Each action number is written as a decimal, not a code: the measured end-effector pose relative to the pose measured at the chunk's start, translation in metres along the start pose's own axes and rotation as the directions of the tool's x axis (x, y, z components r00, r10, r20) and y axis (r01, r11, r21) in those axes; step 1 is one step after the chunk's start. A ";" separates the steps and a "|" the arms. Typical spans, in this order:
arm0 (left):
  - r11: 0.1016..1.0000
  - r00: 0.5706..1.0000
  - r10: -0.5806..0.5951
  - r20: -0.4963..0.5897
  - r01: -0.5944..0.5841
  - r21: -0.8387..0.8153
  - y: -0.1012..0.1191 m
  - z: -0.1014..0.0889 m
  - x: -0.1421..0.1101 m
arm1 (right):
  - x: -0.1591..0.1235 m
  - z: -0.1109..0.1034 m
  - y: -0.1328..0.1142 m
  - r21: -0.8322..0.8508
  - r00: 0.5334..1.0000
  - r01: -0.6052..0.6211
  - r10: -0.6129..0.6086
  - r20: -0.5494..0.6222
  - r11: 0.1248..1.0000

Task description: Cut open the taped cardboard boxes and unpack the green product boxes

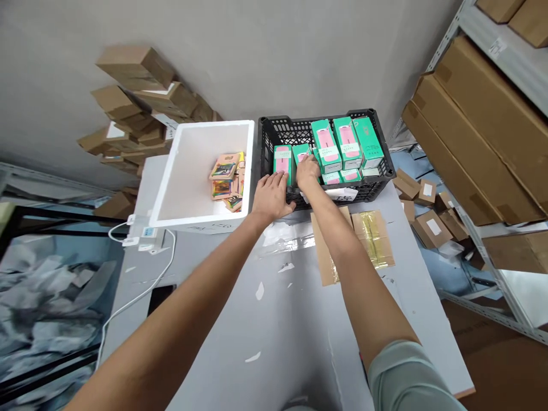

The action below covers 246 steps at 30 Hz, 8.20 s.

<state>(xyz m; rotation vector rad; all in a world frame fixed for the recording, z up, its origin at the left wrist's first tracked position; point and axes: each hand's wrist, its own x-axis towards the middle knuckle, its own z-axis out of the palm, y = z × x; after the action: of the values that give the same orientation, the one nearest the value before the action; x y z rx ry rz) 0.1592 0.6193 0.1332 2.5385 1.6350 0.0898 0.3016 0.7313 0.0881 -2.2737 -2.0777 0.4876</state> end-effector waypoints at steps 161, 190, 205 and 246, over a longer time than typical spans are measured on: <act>-0.022 0.727 -0.513 0.455 0.519 -0.854 0.114 0.149 -0.667 | -0.707 0.194 0.123 0.804 0.922 -0.221 -0.149 0.356 0.552; -0.106 0.589 -0.595 0.546 0.616 -0.781 0.123 0.157 -0.685 | -0.709 0.184 0.110 0.659 0.861 -0.213 -0.181 0.476 0.721; 0.076 0.627 -0.706 0.328 0.528 -0.846 0.094 0.119 -0.657 | -0.676 0.143 0.096 0.502 0.939 -0.019 -0.157 0.306 0.864; -0.059 0.655 -0.612 0.443 0.521 -0.852 0.105 0.151 -0.678 | -0.700 0.176 0.075 0.601 0.984 -0.010 -0.100 0.149 0.799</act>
<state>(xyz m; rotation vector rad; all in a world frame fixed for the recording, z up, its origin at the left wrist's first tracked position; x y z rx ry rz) -0.0099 -0.0507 0.0085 0.7476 1.6706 0.8353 0.2865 0.0064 0.0528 -1.8450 -1.6834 1.1851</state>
